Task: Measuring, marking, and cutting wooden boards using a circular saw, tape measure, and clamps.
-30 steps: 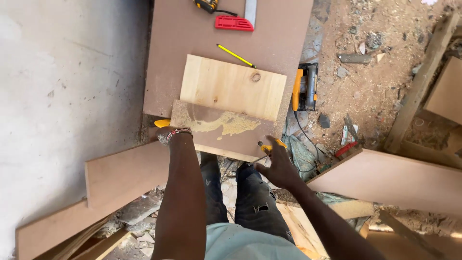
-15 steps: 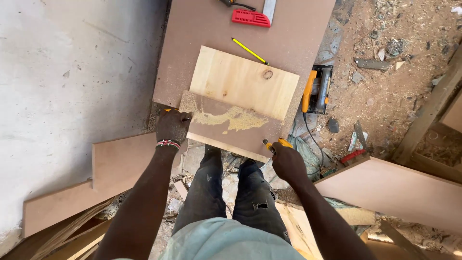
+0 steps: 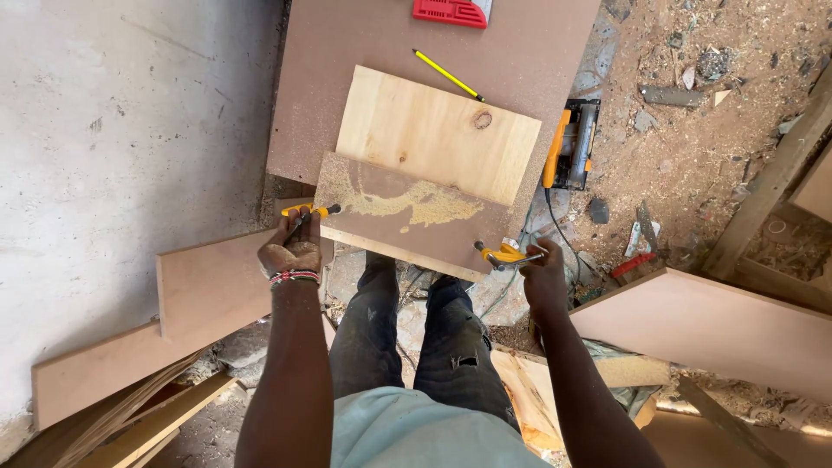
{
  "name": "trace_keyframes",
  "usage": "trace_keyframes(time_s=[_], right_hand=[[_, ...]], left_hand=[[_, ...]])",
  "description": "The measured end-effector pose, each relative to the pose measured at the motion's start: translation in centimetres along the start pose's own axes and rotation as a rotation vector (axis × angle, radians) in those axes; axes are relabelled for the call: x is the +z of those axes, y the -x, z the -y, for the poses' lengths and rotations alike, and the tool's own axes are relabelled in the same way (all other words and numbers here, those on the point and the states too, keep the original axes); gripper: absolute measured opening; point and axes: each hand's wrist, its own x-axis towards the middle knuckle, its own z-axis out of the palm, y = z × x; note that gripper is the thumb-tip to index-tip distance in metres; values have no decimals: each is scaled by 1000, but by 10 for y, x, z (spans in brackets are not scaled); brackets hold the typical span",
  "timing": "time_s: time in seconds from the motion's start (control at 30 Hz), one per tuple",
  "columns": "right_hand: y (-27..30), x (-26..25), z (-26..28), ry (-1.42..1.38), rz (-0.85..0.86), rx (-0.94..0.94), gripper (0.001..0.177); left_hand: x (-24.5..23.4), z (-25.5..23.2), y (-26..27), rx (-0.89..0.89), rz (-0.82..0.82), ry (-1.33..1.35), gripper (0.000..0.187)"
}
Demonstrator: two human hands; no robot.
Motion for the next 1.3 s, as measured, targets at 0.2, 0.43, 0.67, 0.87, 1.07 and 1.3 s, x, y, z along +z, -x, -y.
trace_keyframes(time_s=[0.2,0.43,0.67,0.87,1.07,1.3], right_hand=[[-31,3,-30,831,317,-374,59],[-47,17,-32,1212,570,-559,32],[-9,29,-38,717,226,-194,35],[-11,-20,-74,963,481,-68,37],[14,-57,-85,1230,547,115,26],[30,-49,-13,536,213,335,43]], left_hand=[[-16,58,52,115,-75,-231,6],[-105,66,-1,546,206,-1502,91],[17,-25,7,568,177,-1721,99],[17,-37,-46,692,593,-2024,44],[-9,-38,-52,1019,657,-2326,41],[-1,-54,-62,1372,636,-2397,46]])
